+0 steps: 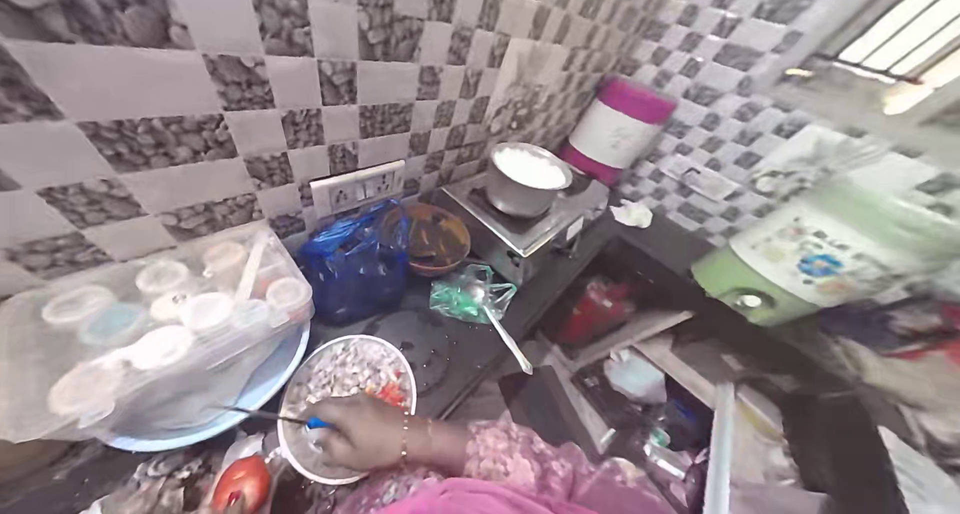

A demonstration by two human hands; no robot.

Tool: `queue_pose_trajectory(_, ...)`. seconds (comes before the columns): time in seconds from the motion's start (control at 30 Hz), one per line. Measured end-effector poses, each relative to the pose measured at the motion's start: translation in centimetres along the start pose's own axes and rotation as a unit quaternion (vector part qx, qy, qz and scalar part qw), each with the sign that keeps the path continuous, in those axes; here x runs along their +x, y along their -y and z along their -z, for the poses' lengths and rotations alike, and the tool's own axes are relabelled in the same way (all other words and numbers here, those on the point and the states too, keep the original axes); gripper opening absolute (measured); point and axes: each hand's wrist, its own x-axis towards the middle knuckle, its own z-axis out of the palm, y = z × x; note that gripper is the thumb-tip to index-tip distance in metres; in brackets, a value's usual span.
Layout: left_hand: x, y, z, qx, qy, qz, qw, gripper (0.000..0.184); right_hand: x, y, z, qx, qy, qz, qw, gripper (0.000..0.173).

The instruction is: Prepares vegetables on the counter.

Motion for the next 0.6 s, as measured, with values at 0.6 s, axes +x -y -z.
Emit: queue_pose_trajectory(0.6, 2.8, -2.8, -12.1, -0.064, -0.052, 0.119, 0.989, 0.033, -9.6, -0.9, -2.1, -0.206, -0.195, -0.1, 0.954, 0.037)
